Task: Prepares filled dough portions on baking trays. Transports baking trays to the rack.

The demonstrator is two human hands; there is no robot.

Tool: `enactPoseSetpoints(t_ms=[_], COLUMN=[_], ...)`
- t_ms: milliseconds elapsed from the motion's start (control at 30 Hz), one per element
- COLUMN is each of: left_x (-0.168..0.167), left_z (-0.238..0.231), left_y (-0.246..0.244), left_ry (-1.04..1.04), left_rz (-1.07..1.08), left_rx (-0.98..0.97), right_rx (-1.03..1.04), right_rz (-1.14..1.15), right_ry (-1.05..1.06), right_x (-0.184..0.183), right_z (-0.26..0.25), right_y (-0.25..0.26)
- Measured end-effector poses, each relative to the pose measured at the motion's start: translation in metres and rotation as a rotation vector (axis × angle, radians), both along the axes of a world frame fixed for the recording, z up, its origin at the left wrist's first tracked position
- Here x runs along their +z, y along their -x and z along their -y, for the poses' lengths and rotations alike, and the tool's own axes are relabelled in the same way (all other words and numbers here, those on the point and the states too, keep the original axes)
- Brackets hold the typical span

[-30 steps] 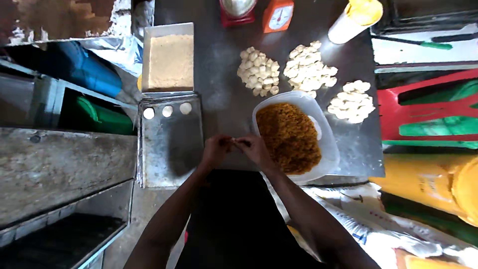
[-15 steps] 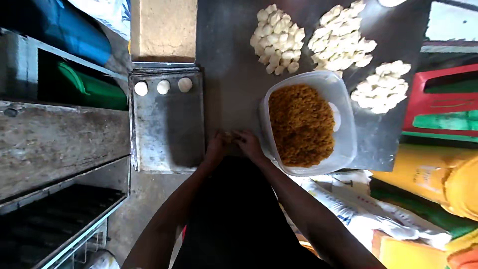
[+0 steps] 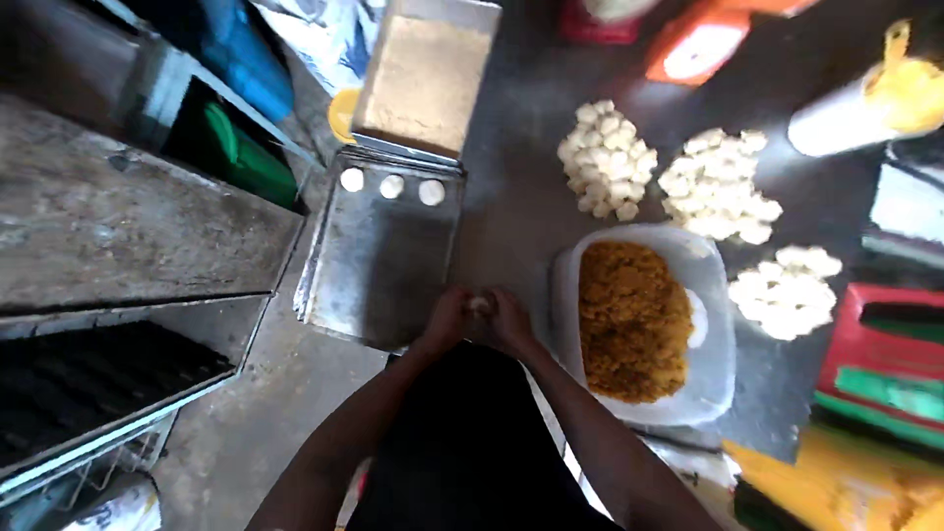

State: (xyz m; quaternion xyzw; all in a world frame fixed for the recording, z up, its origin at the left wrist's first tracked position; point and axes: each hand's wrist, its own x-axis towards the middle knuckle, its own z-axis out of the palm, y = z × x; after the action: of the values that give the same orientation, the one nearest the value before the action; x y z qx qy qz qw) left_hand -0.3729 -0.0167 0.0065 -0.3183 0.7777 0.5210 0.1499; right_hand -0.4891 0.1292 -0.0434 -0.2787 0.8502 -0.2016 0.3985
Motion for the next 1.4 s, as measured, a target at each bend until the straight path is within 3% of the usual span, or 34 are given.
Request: enactPoseSetpoints(t_ms=[100, 200, 267, 367, 500, 600, 700, 833, 900, 967, 1033, 1100, 1200, 1300, 1400], left_x=[0.025, 0.004, -0.013, -0.024, -0.024, -0.023, -0.028, -0.029, -0.02, -0.014, -0.019, -0.025, -0.027, -0.029, -0.022], left_z=[0.035, 0.074, 0.09, 0.101, 0.102, 0.105, 0.107, 0.108, 0.108, 0.104, 0.102, 0.1, 0.094, 0.089, 0.089], left_y=[-0.055, -0.105, -0.125, -0.137, -0.138, -0.138, -0.141, -0.145, -0.141, -0.136, -0.136, -0.136, -0.132, -0.128, -0.112], left_ry=[0.13, 0.394, 0.472, 0.499, 0.416, 0.408, 0.405, 0.382, 0.399, 0.422, 0.458, 0.491, 0.526, 0.528, 0.558], left_rz=[-0.037, 0.008, 0.039, 0.095, 0.156, 0.146, 0.123, 0.131, 0.13, 0.124, 0.111, 0.091, 0.05, 0.017, 0.054], left_rx=[0.104, 0.049, -0.043, -0.171, -0.225, -0.227, -0.232, -0.236, -0.23, -0.226, -0.23, -0.215, -0.165, -0.117, -0.101], right_rx=[0.008, 0.025, 0.1, 0.267, 0.378, 0.524, 0.657, 0.721, 0.764, 0.692, 0.584, 0.475, 0.157, -0.124, -0.24], right_rz=[0.078, 0.06, 0.046, -0.114, -0.345, -0.539, -0.647, -0.624, -0.523, -0.351, -0.267, -0.359, -0.469, -0.536, -0.488], right_ry=[0.036, 0.286, 0.551, 0.804, 0.715, 0.753, 0.562, 0.391, 0.392, 0.537, 0.563, 0.558, 0.451, -0.074, -0.363], right_x=[0.028, 0.079, 0.09, 0.065, 0.021, -0.028, -0.053, -0.039, -0.026, -0.01, 0.032, 0.067, 0.085, 0.084, 0.077], right_z=[0.015, 0.077, 0.135, 0.231, 0.331, 0.355, 0.346, 0.343, 0.342, 0.334, 0.314, 0.277, 0.196, 0.107, 0.056], right_y=[-0.002, -0.019, -0.031, -0.042, -0.059, -0.063, -0.068, -0.072, -0.062, -0.043, -0.019, 0.023, 0.127, 0.236, 0.292])
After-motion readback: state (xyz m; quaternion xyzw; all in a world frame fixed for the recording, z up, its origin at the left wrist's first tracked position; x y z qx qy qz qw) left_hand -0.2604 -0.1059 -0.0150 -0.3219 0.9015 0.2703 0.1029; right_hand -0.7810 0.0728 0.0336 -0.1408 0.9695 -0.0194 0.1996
